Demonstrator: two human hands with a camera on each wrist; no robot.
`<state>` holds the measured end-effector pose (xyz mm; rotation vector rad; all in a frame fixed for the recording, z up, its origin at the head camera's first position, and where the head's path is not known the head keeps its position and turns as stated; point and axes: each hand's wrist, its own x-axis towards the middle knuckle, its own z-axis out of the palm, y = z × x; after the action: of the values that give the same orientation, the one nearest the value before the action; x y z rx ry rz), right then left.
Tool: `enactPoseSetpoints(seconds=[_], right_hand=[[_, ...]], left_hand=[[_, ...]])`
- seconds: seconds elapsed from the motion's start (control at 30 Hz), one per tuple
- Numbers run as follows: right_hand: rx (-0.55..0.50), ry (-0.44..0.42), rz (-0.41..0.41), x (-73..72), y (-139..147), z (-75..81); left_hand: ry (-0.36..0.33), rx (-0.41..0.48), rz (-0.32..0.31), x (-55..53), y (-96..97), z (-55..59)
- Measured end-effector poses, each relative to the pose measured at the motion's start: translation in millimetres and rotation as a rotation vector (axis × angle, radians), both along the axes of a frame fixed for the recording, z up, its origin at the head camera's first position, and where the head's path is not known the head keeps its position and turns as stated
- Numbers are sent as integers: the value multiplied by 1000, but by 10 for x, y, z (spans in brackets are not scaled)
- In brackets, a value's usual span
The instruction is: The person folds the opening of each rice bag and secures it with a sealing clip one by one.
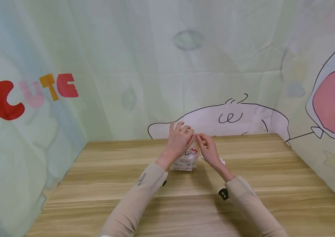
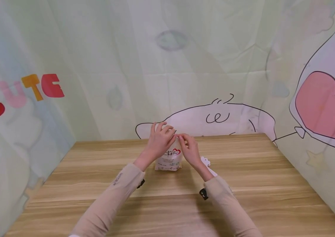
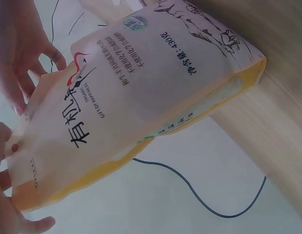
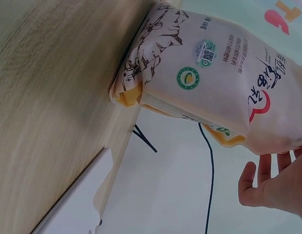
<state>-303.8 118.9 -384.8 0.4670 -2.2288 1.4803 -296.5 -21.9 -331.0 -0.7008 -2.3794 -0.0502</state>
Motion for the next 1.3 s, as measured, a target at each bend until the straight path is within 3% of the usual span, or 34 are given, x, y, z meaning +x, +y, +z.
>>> enactPoseSetpoints(seconds=[0.23, 0.77, 1.3], right_hand=[[15, 13, 0, -11, -11, -20], [-74, -23, -10, -45, 2, -77], [72, 192, -35, -78, 16, -123]], left_hand=[[-1, -19, -13, 4, -11, -14], [27, -131, 48, 34, -13, -25], [108, -181, 101, 15, -17, -46]])
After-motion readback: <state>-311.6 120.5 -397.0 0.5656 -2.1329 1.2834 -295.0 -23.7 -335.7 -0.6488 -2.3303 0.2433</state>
